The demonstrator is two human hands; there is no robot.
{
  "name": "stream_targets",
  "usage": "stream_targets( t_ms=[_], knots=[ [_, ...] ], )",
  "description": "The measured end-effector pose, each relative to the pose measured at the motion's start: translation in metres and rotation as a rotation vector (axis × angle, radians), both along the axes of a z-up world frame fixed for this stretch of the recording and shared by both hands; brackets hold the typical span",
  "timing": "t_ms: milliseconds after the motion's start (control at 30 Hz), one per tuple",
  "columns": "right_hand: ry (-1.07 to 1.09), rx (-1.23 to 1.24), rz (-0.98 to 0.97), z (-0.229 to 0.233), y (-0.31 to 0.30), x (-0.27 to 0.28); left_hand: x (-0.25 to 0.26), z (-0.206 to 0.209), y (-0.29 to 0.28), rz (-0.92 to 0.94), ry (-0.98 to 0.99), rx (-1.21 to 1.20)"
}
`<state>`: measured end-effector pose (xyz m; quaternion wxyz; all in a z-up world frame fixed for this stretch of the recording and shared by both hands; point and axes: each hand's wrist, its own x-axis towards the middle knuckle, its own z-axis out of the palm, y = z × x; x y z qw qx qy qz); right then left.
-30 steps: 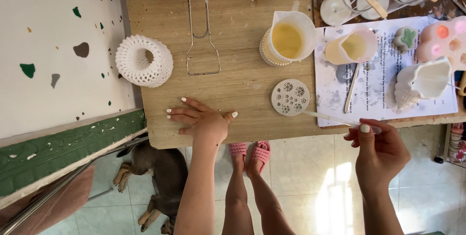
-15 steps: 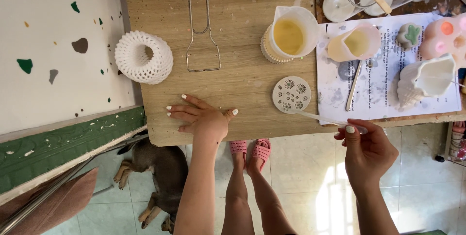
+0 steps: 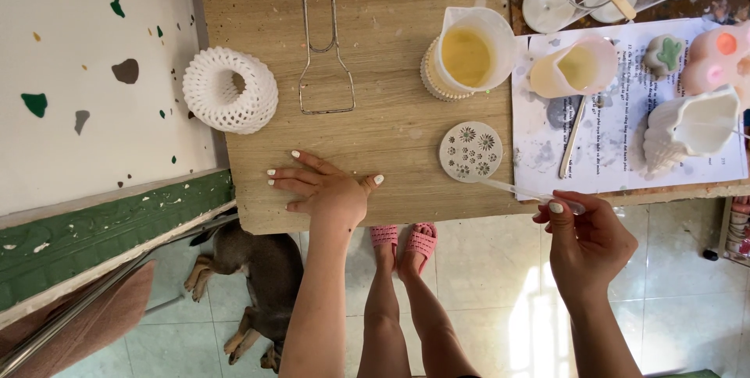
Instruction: Preparing materials and pouring wax into molds to make scented candles.
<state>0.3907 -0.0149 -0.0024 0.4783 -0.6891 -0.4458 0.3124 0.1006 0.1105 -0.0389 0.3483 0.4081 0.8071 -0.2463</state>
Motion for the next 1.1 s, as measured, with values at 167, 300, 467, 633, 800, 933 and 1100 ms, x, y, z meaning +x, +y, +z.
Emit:
stream_targets(
  t_ms=[167,300,467,633,800,933,1100],
  knots=[
    [-0.023,0.007,-0.011,-0.002,0.001,0.001,-0.002,0.0,0.0,-0.036,-0.027,0.004],
    [-0.033,0.014,-0.012,-0.003,0.003,0.003,-0.001,0.0,-0.002,-0.023,-0.008,0.01],
    [-0.053,0.02,-0.006,0.0,0.003,0.005,-0.002,-0.003,-0.003,-0.052,-0.015,0.022],
    [-0.034,0.018,-0.021,-0.004,-0.001,0.008,-0.003,-0.006,-0.004,-0.045,-0.022,0.038],
    [-0.037,0.027,-0.019,-0.002,-0.003,0.007,-0.003,-0.008,-0.005,-0.036,-0.02,0.051],
    [-0.055,0.024,-0.027,-0.001,-0.005,0.007,-0.003,-0.008,-0.004,-0.045,-0.011,0.039],
    [-0.061,0.023,-0.029,-0.001,-0.007,0.007,-0.002,-0.006,-0.004,-0.027,-0.003,0.041]
  ],
)
